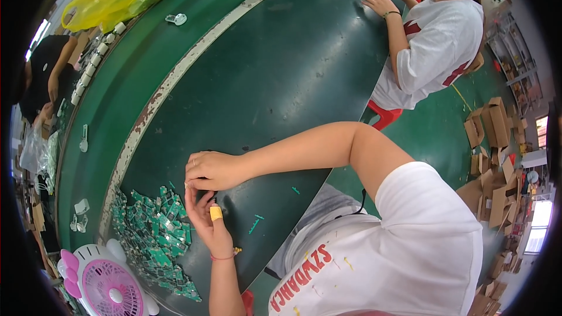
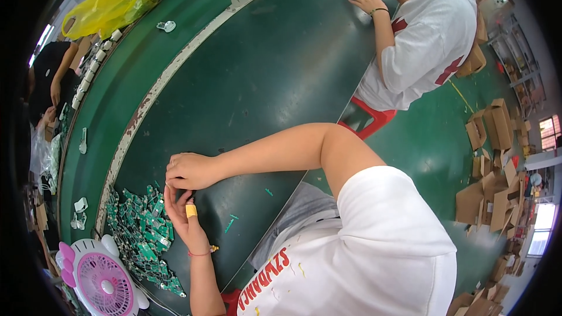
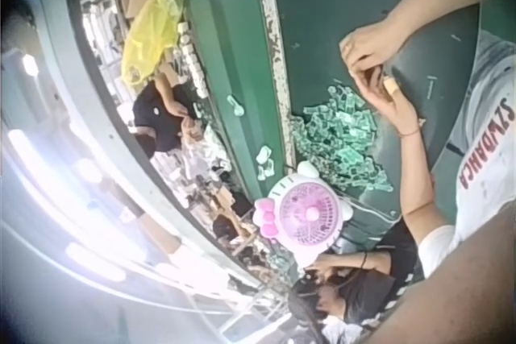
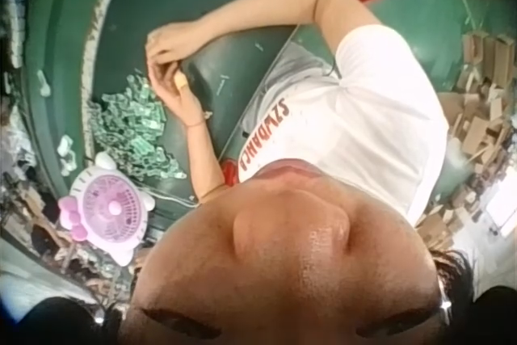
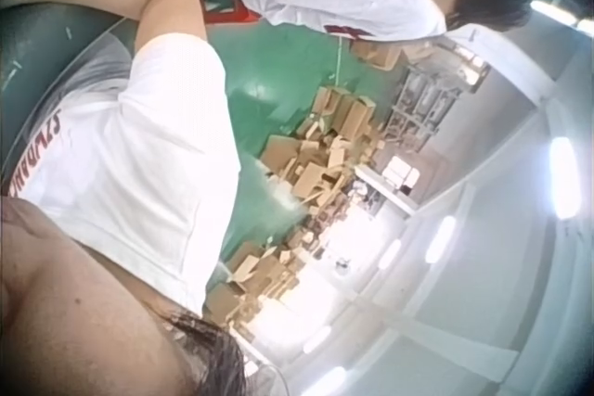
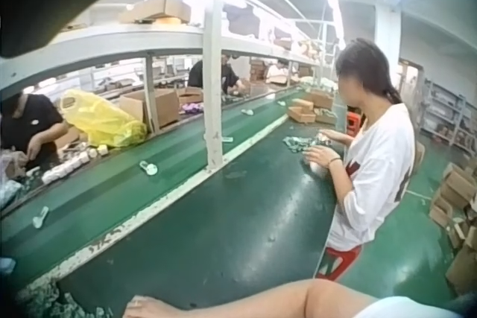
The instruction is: The person assembles small electronic components and circuit boards into plastic housings by hand, working on a production line.
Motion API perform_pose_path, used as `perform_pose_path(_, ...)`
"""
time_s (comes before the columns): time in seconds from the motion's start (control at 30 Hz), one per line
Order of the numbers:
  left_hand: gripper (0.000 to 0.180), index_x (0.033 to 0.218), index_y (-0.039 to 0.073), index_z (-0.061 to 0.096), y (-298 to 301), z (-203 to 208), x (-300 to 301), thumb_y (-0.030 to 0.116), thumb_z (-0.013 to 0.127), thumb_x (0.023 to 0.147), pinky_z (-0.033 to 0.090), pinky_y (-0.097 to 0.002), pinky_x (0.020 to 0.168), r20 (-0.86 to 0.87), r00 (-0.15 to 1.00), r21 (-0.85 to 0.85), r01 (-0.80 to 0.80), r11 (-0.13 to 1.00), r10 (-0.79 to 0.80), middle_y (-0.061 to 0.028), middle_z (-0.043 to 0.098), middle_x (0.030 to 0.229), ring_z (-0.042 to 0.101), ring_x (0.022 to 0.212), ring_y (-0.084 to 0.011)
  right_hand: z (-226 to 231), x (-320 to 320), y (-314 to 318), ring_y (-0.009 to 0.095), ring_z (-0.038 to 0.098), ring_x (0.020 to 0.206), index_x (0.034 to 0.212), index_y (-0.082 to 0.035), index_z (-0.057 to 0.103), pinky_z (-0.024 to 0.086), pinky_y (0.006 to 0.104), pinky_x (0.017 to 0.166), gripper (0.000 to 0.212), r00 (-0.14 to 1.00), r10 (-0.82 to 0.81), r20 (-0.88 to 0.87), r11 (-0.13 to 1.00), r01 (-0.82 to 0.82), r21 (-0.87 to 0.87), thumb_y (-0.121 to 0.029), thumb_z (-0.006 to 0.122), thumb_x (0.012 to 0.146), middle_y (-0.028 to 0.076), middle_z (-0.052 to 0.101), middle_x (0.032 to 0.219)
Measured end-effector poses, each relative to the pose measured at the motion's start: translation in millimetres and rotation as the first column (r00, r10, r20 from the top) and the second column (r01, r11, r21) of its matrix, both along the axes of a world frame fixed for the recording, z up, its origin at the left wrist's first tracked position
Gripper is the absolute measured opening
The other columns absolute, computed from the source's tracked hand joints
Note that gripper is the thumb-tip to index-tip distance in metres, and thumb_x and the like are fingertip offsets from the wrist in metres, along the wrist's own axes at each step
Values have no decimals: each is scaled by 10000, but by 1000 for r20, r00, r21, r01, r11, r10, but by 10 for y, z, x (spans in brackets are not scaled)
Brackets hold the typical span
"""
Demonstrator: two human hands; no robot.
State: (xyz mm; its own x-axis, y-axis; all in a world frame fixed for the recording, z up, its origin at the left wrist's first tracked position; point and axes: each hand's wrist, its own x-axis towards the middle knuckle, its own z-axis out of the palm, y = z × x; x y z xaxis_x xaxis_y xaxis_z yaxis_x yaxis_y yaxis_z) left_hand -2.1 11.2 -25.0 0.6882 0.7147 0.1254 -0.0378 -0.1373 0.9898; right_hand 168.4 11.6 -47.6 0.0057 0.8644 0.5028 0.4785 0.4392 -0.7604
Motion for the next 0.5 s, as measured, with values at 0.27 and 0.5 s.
perform_pose_path(0.27, 595, 1421, 18, 239, 7, 3, 15, -69, 405, 857, 382, -310, 970, -3, 1000, 3, -11, 1000, 11, -161, 355, 1388, 512, 1092, -212, 15, 1, -10, 280, 551, 822, 794, -45, 637, 444, 388, 771, 192, 1000, -4, -1, 1000, 4, -16, -181, 513, 848, 79, 631, 804)
perform_pose_path(0.5, 592, 1418, 19, 247, 18, -13, 1, -71, 402, 854, 383, -310, 970, 9, 1000, 21, 3, 1000, -3, -169, 343, 1405, 514, 1090, -206, 33, 33, -16, 272, 534, 903, 855, -46, 622, 424, 396, 818, 162, 998, 55, 26, 995, -52, -81, -160, 506, 864, 68, 617, 872)
